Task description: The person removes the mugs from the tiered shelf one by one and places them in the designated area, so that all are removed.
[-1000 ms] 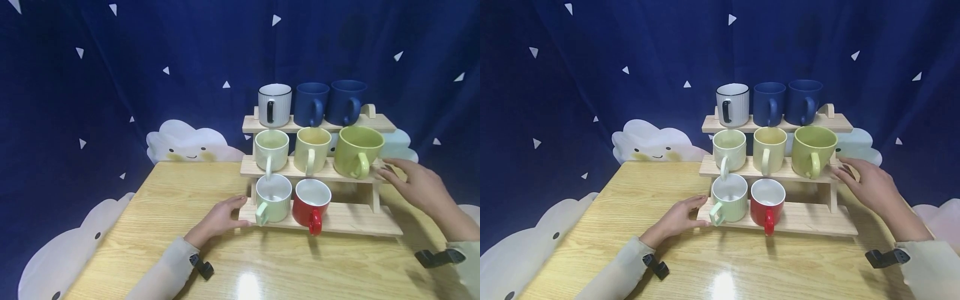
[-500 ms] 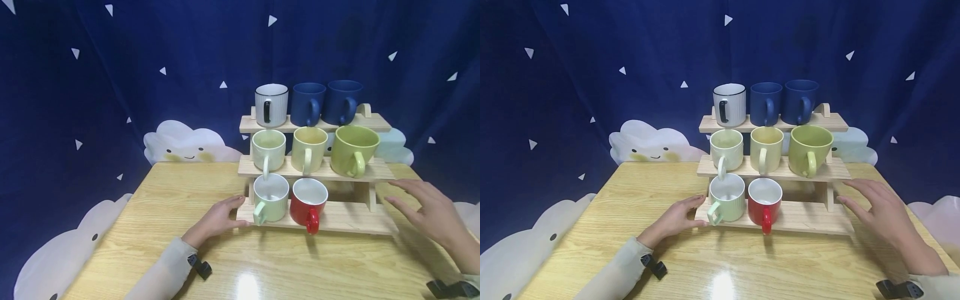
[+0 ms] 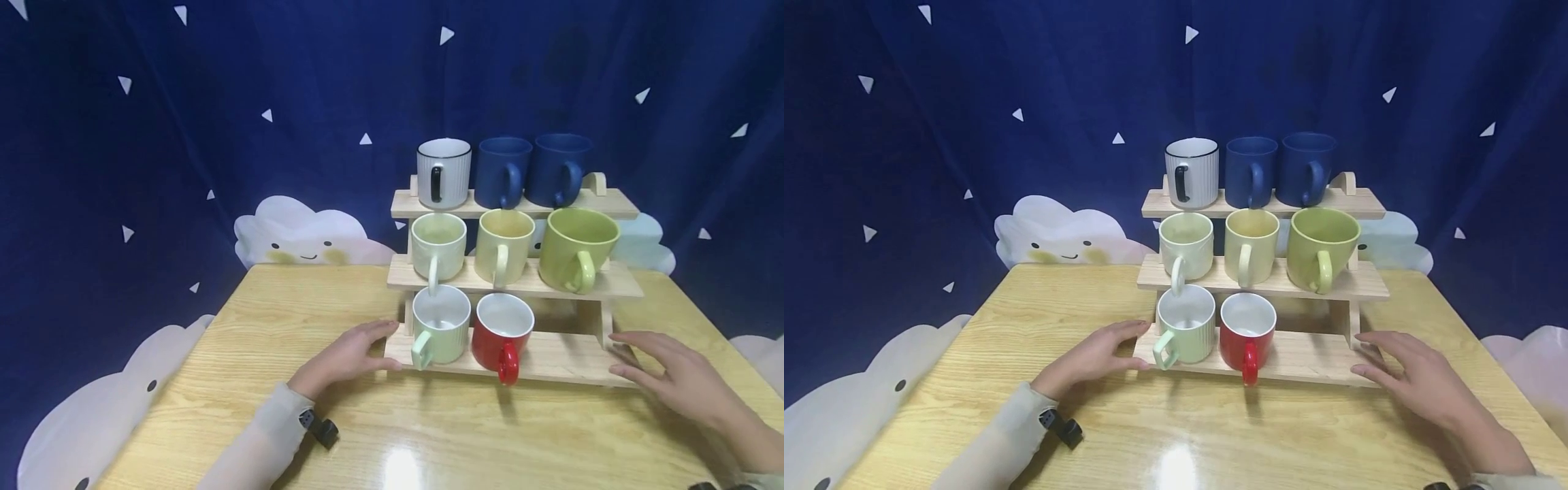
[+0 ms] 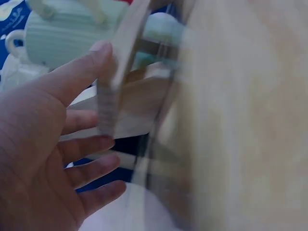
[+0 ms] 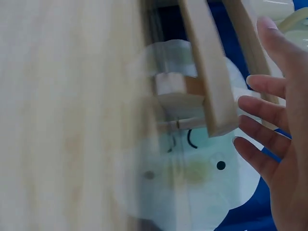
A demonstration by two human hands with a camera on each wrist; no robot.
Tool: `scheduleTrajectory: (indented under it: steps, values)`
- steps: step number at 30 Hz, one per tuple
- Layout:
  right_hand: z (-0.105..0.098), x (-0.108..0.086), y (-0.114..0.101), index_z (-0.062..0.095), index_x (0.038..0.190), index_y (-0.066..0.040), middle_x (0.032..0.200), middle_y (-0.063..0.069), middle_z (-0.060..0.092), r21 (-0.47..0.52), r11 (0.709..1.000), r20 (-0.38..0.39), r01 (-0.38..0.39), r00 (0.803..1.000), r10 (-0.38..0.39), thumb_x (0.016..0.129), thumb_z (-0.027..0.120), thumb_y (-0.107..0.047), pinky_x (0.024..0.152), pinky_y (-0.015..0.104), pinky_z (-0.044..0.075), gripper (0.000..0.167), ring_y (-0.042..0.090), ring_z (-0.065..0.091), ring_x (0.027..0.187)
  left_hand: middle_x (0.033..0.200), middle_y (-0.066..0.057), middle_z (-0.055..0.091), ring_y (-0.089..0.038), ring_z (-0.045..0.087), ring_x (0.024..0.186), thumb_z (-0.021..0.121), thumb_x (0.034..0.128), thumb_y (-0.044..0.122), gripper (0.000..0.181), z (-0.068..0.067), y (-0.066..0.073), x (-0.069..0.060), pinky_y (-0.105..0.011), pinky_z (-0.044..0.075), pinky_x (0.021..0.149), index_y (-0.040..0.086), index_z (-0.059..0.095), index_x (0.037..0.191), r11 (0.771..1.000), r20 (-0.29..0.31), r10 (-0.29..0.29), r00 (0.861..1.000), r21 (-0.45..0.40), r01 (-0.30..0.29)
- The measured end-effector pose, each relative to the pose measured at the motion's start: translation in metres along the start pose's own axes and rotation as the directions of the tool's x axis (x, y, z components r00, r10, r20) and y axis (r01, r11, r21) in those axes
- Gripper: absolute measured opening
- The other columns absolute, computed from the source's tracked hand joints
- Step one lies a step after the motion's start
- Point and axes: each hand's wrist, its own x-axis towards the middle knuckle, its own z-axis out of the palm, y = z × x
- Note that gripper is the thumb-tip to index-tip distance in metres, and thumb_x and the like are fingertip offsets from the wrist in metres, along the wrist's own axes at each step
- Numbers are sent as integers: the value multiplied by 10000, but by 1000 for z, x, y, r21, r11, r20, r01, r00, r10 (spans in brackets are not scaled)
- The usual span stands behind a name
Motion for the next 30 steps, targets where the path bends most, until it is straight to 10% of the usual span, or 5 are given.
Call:
scheduleTrajectory:
  steps: [6, 15, 30]
  values:
    - [6, -11, 3, 632, 1258, -180, 1236, 144, 622, -30, 999, 31, 25, 999, -24, 750, 845, -306, 1070, 73, 88, 565, 265, 521, 1153, 1396, -97, 542, -281, 465, 1314, 662, 889, 511, 668, -22, 1, 0, -439, 346, 1104, 85, 540, 1388, 1000, -72, -16, 997, -24, 15]
    - [6, -9, 5, 686, 1225, -181, 1236, 104, 635, -51, 991, 17, 123, 992, -122, 742, 847, -307, 1043, 36, 82, 525, -151, 234, 1259, 1334, -77, 594, -281, 529, 1244, 640, 923, 481, 548, -70, 18, 18, -458, 433, 1022, 108, 607, 1323, 999, -272, -30, 962, 22, 38]
    - [7, -9, -2, 688, 1199, -134, 1237, 124, 638, -52, 996, 7, 77, 997, -77, 764, 835, -321, 1040, 34, 62, 495, 401, 579, 1075, 1291, -60, 625, -260, 606, 1123, 624, 945, 451, 485, -137, 74, 82, -399, 477, 966, 100, 637, 1280, 996, -386, 18, 922, 88, 17]
